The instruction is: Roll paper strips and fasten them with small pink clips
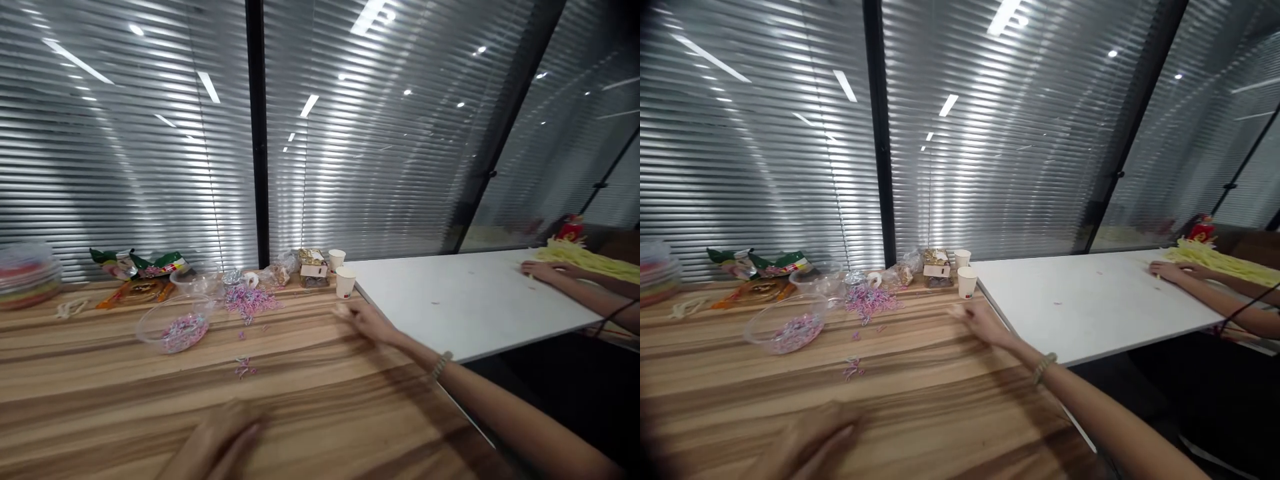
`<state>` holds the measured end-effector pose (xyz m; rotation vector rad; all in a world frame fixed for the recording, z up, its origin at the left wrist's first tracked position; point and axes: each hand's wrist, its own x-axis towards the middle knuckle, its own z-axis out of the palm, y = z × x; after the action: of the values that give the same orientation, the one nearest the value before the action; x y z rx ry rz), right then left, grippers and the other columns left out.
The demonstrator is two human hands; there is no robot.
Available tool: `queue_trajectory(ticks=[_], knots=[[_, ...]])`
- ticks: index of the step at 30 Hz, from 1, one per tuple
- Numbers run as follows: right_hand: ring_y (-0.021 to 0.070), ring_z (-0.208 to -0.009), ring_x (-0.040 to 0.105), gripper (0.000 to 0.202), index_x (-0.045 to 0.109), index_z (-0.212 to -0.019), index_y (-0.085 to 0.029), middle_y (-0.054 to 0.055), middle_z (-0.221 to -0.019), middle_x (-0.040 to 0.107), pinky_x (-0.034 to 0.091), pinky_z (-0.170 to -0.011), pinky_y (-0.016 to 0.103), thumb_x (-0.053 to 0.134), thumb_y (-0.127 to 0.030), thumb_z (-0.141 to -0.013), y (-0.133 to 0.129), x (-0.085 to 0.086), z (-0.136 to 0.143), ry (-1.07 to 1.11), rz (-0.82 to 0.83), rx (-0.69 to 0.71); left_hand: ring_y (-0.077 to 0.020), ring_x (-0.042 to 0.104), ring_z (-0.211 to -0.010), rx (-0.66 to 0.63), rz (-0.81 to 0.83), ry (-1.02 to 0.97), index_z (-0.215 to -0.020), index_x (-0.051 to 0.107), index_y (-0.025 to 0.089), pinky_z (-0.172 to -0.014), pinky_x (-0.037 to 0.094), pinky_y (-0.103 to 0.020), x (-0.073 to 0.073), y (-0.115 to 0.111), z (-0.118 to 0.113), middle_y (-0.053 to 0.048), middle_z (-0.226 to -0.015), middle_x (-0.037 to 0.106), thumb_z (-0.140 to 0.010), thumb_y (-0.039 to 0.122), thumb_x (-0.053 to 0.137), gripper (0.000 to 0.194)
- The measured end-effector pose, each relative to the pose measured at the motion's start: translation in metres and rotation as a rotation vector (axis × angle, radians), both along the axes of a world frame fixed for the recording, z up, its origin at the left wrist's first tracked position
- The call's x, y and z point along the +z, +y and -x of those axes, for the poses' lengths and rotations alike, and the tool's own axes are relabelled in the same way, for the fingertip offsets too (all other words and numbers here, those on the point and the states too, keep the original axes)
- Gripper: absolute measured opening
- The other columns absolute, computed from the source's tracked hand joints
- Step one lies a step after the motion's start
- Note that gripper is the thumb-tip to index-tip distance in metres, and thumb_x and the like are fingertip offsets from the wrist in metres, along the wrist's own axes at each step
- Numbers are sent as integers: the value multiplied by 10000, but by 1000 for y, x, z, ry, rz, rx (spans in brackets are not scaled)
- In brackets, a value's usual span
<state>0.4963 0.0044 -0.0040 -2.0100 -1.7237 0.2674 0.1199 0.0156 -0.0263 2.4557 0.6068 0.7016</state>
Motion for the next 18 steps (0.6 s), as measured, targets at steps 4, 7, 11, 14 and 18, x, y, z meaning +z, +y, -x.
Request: queue_trajectory(ticks=[4,7,11,14,18], knots=[[-112,-650,359,634,495,-966,-82,29,-939,527,292,-607,-4,313,-596,-642,3,3,115,530,30,275,-177,518,-1005,122,499,-246,-1182,455,177,-883,411,-296,-2,7,-57,-81,-1115,537,-775,371,457,451],[-98,-669,413,687,477,-992,-64,56,-962,520,332,-607,7,358,-618,-603,13,2,166,767,107,296,-183,513,-1003,133,618,-411,-1208,400,119,-887,396,-301,-8,19,-65,-124,-1155,496,-762,397,465,530],[-98,-659,428,670,507,-951,-65,49,-927,533,356,-624,19,395,-614,-584,25,-1,191,839,105,342,-177,522,-966,233,582,-551,-1058,514,101,-859,394,-264,-2,33,-50,-109,-1080,547,-735,376,504,424],[-101,-603,416,678,528,-911,-58,47,-875,554,337,-581,18,401,-628,-568,25,-5,197,844,128,346,-180,543,-887,243,600,-580,-925,578,98,-785,420,-252,5,41,-43,-94,-965,597,-675,363,574,365],[-93,-566,428,711,528,-883,-52,61,-859,569,339,-548,15,362,-663,-560,17,-10,196,876,135,309,-157,554,-741,272,717,-527,-813,608,81,-698,429,-243,5,46,-42,-94,-823,618,-671,391,575,342]])
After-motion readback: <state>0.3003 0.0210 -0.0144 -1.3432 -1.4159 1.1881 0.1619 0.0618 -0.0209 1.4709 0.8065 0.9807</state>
